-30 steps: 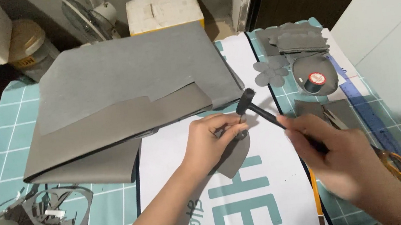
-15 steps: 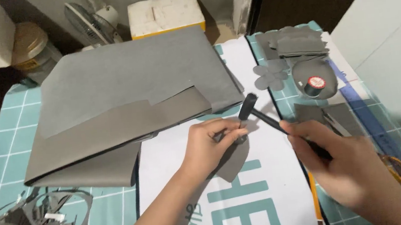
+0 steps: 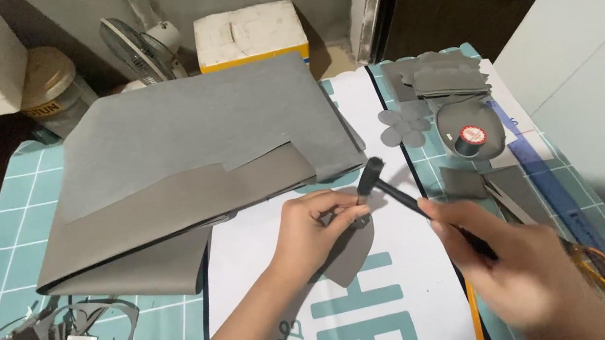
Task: The person uses a multi-prong leather punch and a mallet to create a series of holes along the edge of a heart-shaped leather piece for stitching.
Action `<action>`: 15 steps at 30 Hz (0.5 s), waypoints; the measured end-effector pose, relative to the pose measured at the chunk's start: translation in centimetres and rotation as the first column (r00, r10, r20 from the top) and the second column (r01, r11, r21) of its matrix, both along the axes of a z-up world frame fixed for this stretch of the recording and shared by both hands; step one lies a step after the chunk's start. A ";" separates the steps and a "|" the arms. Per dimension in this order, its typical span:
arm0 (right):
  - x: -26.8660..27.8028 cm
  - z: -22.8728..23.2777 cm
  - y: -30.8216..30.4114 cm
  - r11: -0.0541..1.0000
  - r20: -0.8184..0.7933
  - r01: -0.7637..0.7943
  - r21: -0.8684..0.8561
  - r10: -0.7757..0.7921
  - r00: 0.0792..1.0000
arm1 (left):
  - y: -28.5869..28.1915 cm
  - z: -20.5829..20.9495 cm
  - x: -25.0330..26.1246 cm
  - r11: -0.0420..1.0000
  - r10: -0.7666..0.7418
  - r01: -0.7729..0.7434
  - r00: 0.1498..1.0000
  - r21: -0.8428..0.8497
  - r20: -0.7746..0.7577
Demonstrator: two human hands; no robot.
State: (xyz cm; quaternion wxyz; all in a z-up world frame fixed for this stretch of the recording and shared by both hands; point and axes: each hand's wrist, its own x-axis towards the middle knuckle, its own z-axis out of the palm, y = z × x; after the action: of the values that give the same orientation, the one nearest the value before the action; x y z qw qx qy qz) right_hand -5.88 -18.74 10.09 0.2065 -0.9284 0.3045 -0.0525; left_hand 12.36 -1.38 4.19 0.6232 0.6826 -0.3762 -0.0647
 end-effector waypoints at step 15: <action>-1.7 -0.8 -3.3 0.980 0.280 -0.193 -0.057 0.201 0.939 | 0.0 0.1 -0.2 1.000 -0.022 0.022 1.000 0.003 0.011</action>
State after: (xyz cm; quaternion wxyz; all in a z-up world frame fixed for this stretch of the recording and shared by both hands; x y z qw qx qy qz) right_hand -7.56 -22.03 9.24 0.2389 -0.9398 0.1765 -0.1690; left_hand 12.12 -1.36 4.32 0.6195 0.6796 -0.3869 -0.0683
